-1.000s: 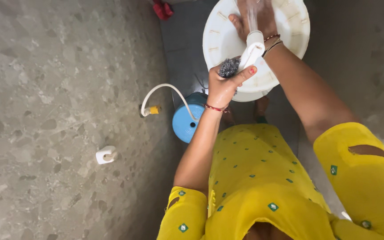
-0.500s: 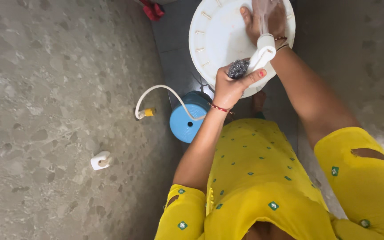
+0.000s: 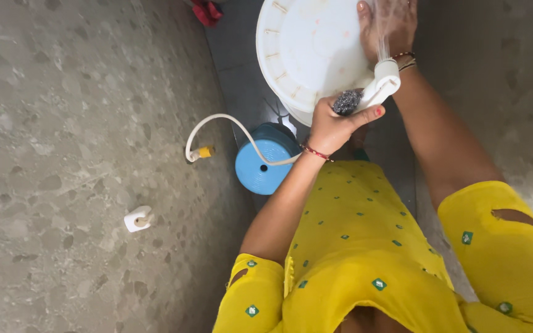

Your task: The person scrubs the inside and outside of a white plastic bucket with a steel wool pad, then rinses it with a handheld shower head. The bucket is turned over and scrubbed on all sides before being rinsed.

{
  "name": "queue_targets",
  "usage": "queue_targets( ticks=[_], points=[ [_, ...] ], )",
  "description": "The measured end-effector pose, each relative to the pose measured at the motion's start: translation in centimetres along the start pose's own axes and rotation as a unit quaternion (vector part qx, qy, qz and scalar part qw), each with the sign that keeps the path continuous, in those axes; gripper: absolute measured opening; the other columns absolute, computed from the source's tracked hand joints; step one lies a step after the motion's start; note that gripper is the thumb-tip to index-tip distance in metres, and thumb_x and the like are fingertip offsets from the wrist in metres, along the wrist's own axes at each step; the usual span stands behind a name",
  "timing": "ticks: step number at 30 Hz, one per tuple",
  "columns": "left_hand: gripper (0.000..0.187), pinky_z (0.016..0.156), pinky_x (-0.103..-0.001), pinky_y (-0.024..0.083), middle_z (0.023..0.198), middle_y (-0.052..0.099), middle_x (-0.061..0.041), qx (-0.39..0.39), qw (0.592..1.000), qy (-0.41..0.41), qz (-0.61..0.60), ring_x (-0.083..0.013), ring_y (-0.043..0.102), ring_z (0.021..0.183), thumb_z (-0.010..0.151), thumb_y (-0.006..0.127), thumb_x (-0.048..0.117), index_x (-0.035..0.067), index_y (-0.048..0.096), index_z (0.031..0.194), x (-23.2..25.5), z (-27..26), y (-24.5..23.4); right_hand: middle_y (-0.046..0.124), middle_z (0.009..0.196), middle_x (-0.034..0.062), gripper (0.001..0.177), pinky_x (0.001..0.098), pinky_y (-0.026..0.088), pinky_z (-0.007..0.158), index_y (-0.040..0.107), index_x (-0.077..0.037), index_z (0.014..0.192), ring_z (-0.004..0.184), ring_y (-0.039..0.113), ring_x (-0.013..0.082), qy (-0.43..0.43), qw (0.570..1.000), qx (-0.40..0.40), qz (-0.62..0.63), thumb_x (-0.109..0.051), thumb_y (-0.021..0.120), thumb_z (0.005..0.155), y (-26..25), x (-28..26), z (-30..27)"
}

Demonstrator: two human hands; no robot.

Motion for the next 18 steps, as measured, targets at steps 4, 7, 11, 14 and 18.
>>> queue_targets(
  ticks=[4,7,11,14,18],
  points=[
    [0.044,0.067,-0.024,0.053,0.085,0.074,0.001,-0.004,1.000,-0.022,-0.004,-0.0038,0.062,0.074,0.080,0.090,0.028,-0.003,0.077,0.107,-0.4,-0.9,0.3,0.066,0.119,0.0193,0.026,0.0525,0.041,0.106,0.063,-0.004,0.127,0.113,0.061,0.0395,-0.010,1.000,0.004,-0.022,-0.019,0.054,0.108,1.4,2.0,-2.2],
    [0.045,0.073,-0.023,0.055,0.089,0.076,0.002,-0.008,1.000,0.015,0.013,-0.0026,0.064,0.079,0.080,0.090,0.030,-0.002,0.076,0.108,-0.1,-1.4,0.3,0.067,0.113,0.0197,0.021,0.0529,0.046,0.100,0.064,-0.004,0.123,0.108,0.063,0.0405,0.050,0.998,-0.017,0.020,-0.017,0.056,0.109,2.9,3.5,-3.5],
    [0.045,0.069,-0.023,0.053,0.086,0.075,0.001,-0.018,0.999,-0.023,0.012,-0.0034,0.062,0.075,0.078,0.090,0.029,-0.002,0.077,0.107,-0.6,-2.6,0.4,0.068,0.107,0.0231,0.021,0.0498,0.053,0.086,0.063,-0.001,0.123,0.099,0.064,0.0434,0.156,0.973,0.057,0.161,-0.018,0.053,0.116,3.7,4.9,-5.6],
    [0.044,0.067,-0.024,0.053,0.084,0.074,-0.001,-0.021,0.998,-0.043,0.031,-0.0043,0.061,0.072,0.078,0.091,0.028,-0.003,0.078,0.106,-1.0,-3.3,0.4,0.065,0.090,0.0231,0.030,0.0461,0.053,0.075,0.063,-0.003,0.129,0.082,0.063,0.0421,0.283,0.918,0.061,0.272,-0.024,0.049,0.113,4.4,5.6,-7.4],
    [0.044,0.069,-0.023,0.054,0.087,0.076,-0.001,-0.020,0.999,-0.024,0.019,-0.0036,0.063,0.074,0.078,0.090,0.028,-0.003,0.077,0.106,-1.2,-4.0,0.0,0.075,0.096,0.0199,0.034,0.0409,0.057,0.079,0.066,-0.001,0.127,0.088,0.073,0.0338,0.248,0.918,0.101,0.293,-0.029,0.048,0.118,4.8,5.8,-8.8]
  ],
)
Point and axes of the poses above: each hand's wrist, its own z-axis towards the middle knuckle, its own y-axis out of the palm, x = y × z, the point moved 3 cm from there along z, towards the middle knuckle
